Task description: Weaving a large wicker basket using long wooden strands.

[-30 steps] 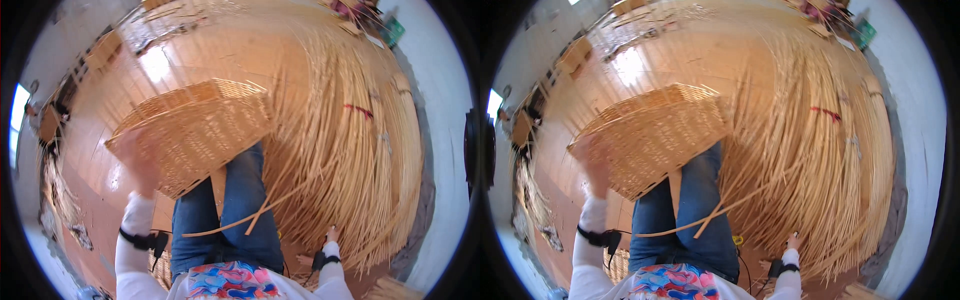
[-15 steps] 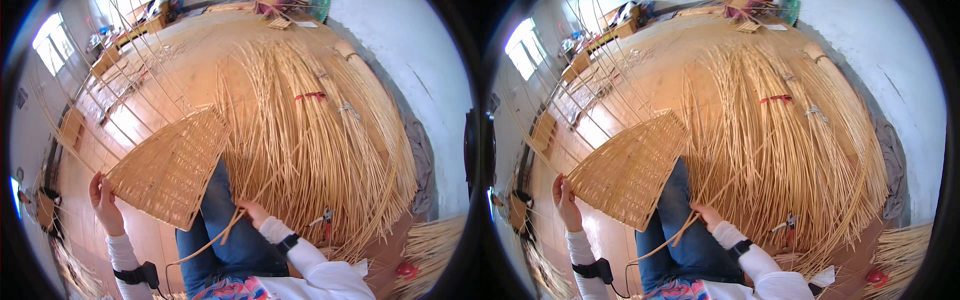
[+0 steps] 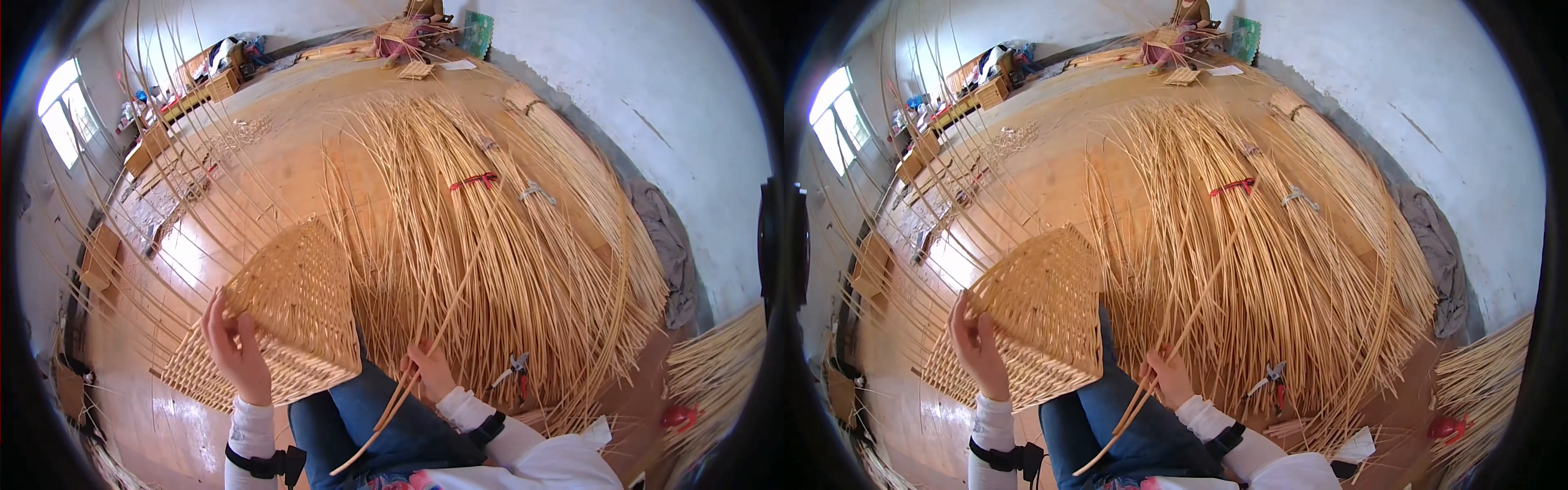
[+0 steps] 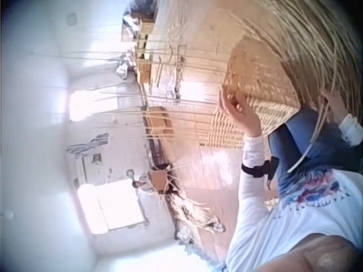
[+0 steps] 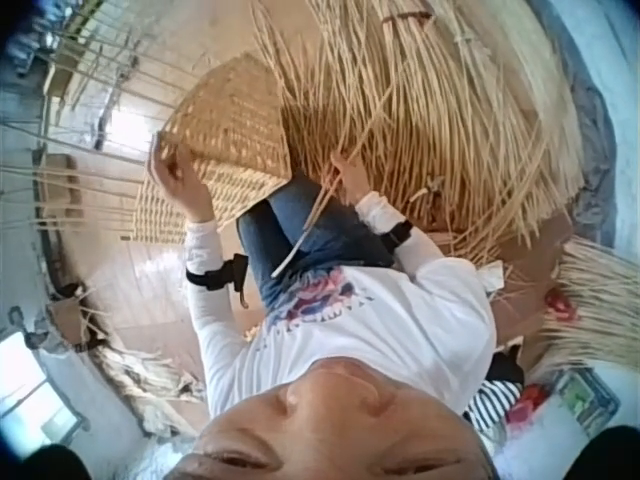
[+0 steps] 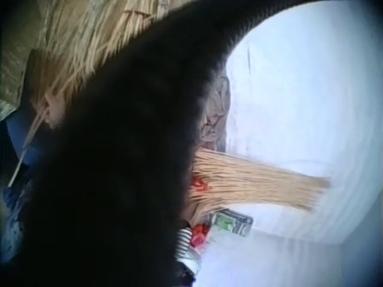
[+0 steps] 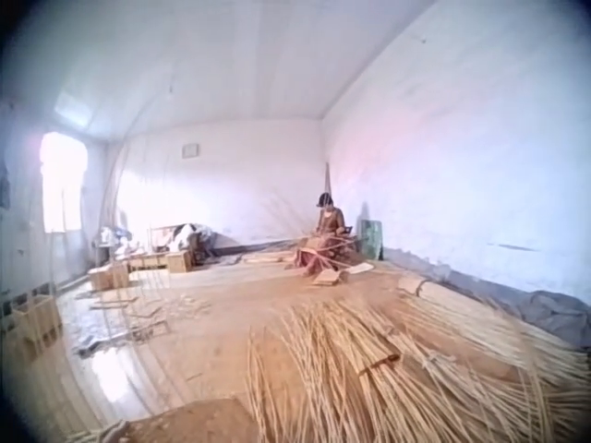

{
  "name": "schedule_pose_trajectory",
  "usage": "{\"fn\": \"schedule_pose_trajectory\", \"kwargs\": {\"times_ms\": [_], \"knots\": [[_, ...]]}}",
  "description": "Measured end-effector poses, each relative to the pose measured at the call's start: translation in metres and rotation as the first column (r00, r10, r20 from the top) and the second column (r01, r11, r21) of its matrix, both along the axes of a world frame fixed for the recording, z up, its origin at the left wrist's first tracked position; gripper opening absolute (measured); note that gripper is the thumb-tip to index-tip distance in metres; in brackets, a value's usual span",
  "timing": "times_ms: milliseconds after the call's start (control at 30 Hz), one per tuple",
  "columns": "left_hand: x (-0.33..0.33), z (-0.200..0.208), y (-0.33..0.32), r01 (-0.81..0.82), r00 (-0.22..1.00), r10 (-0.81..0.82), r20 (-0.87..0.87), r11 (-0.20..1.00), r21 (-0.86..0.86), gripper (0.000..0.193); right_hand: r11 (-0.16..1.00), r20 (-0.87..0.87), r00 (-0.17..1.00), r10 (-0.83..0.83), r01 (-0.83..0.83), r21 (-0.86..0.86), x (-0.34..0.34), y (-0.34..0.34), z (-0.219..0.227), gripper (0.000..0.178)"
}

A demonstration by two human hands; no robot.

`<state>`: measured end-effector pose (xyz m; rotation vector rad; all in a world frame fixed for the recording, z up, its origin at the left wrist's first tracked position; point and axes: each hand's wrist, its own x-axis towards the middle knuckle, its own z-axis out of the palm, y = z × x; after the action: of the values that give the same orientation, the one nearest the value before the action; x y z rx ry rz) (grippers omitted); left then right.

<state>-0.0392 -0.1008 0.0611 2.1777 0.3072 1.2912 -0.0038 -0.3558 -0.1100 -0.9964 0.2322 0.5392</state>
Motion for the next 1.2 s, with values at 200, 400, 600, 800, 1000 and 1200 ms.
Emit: {"fn": "schedule_pose_trajectory", "kwargs": {"times_ms": [200,400,600,800,1000,1200], "knots": [[0.051,0.002,0.006,0.285,0.945,-0.303,-0.123,0.947,-0.146,0.033,0.986,0.101,0.981,-0.164,0.165,0.005,0.035,0.001,0.020,0.013],[-0.040,-0.044,0.089,0.014,0.999,-0.012,-0.050,0.998,0.055,0.026,0.970,-0.012,0.990,-0.143,0.137,-0.201,0.105,-0.047,-0.007,0.015],[-0.192,-0.075,0.195,-0.438,0.895,0.445,-0.021,0.871,-0.224,0.045,0.938,-0.203,0.979,-0.021,-0.051,-0.342,0.107,-0.083,-0.052,0.015],[-0.159,-0.068,0.226,0.053,0.988,0.086,0.129,0.596,-0.801,0.031,0.944,-0.212,0.969,-0.123,0.048,-0.328,0.082,-0.083,-0.066,0.019],[-0.160,-0.050,0.146,-0.060,0.966,0.218,0.139,0.711,-0.700,0.029,0.574,0.248,0.968,0.048,0.176,-0.800,0.013,-0.075,-0.096,0.078],[-0.103,-0.051,0.093,-0.145,0.979,0.196,0.061,0.868,-0.475,0.027,0.577,0.207,0.959,0.192,0.061,-0.815,0.000,-0.072,-0.129,0.083]]}}
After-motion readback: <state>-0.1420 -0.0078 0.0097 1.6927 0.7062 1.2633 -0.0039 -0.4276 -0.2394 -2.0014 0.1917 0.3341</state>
